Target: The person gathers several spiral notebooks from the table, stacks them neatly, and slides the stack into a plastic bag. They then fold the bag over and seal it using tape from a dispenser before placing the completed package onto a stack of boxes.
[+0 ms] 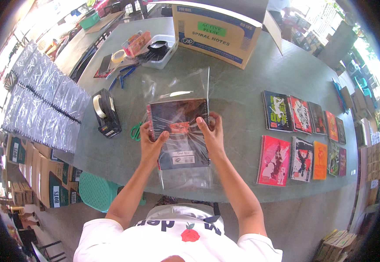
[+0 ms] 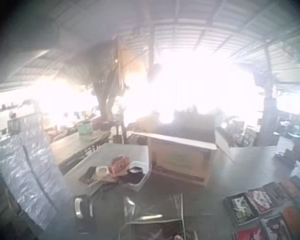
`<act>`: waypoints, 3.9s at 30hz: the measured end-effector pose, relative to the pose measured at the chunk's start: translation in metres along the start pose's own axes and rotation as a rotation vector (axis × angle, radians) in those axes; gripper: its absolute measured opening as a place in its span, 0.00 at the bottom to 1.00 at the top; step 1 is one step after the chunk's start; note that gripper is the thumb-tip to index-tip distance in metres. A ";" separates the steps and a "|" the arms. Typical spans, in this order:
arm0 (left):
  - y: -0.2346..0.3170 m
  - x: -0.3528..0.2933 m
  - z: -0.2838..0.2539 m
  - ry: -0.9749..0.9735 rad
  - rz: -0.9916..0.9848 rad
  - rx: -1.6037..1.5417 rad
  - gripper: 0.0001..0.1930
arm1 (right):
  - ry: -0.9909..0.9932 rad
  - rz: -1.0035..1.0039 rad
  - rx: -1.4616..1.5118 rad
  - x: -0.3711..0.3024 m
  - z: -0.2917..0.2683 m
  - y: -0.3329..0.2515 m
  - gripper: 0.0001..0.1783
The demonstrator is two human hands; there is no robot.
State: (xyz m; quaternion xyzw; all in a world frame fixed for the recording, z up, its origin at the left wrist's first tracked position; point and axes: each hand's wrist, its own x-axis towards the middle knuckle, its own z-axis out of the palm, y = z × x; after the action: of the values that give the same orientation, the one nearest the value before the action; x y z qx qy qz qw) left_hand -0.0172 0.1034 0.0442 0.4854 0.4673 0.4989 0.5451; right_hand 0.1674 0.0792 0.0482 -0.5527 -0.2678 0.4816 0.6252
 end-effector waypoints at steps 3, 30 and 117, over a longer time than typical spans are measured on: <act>0.036 0.011 -0.006 -0.119 0.074 -0.224 0.48 | -0.136 -0.215 0.015 -0.012 0.008 -0.052 0.44; 0.195 -0.010 0.008 -0.736 1.252 1.049 0.26 | 0.042 -1.136 -0.951 -0.054 -0.039 -0.061 0.29; 0.123 0.050 0.004 -0.871 0.716 0.878 0.15 | -0.664 -0.494 -1.352 -0.005 0.028 -0.110 0.30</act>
State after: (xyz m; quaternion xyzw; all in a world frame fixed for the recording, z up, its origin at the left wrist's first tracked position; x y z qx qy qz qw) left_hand -0.0211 0.1570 0.1655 0.9388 0.1768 0.1739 0.2392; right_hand 0.1753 0.0947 0.1608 -0.5645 -0.7898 0.2016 0.1299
